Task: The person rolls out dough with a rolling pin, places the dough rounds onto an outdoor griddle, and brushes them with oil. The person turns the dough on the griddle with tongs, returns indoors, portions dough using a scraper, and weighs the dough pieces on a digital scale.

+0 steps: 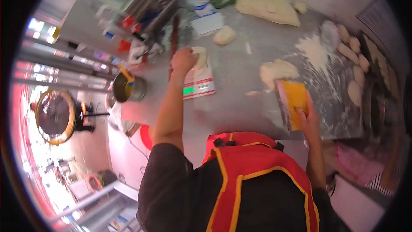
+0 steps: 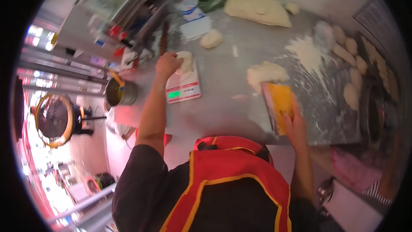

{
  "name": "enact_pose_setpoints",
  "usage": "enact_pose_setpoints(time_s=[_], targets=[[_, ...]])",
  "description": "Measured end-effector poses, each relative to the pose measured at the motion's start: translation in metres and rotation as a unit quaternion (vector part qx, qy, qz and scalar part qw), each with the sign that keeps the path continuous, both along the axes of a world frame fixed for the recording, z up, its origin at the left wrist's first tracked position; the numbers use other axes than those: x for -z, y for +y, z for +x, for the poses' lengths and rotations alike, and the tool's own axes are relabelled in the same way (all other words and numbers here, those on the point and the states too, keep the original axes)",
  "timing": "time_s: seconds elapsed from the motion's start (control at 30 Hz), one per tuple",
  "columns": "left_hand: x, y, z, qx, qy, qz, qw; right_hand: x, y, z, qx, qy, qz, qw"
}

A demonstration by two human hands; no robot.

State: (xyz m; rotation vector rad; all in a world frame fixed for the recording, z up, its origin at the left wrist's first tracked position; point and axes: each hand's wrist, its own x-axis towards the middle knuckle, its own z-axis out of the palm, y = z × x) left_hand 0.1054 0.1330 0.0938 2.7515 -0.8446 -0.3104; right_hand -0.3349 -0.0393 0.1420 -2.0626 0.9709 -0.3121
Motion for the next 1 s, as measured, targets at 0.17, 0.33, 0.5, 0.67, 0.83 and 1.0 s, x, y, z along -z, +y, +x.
enact_pose_setpoints(time_s=[0.17,0.33,0.5,0.67,0.83,1.0], targets=[[0.027,-0.052,-0.026,-0.01,0.129,-0.132,0.983,0.003,-0.019,0.02,0.007,0.004,-0.135,0.991],[0.087,-0.105,-0.095,0.123,0.065,-0.21,0.968,0.012,-0.036,0.06,-0.042,0.016,-0.152,0.987],[0.072,-0.14,-0.177,0.196,0.173,-0.116,0.958,0.038,-0.042,0.08,-0.093,0.038,-0.19,0.977],[0.078,-0.164,-0.185,0.139,0.181,-0.033,0.973,0.05,-0.043,0.1,-0.086,0.133,-0.161,0.974],[0.077,-0.158,-0.189,0.091,0.232,-0.087,0.964,0.085,-0.063,0.136,-0.088,0.095,-0.232,0.964],[0.039,-0.088,-0.154,-0.028,0.186,-0.255,0.948,0.081,-0.065,0.15,-0.087,0.073,-0.26,0.959]])
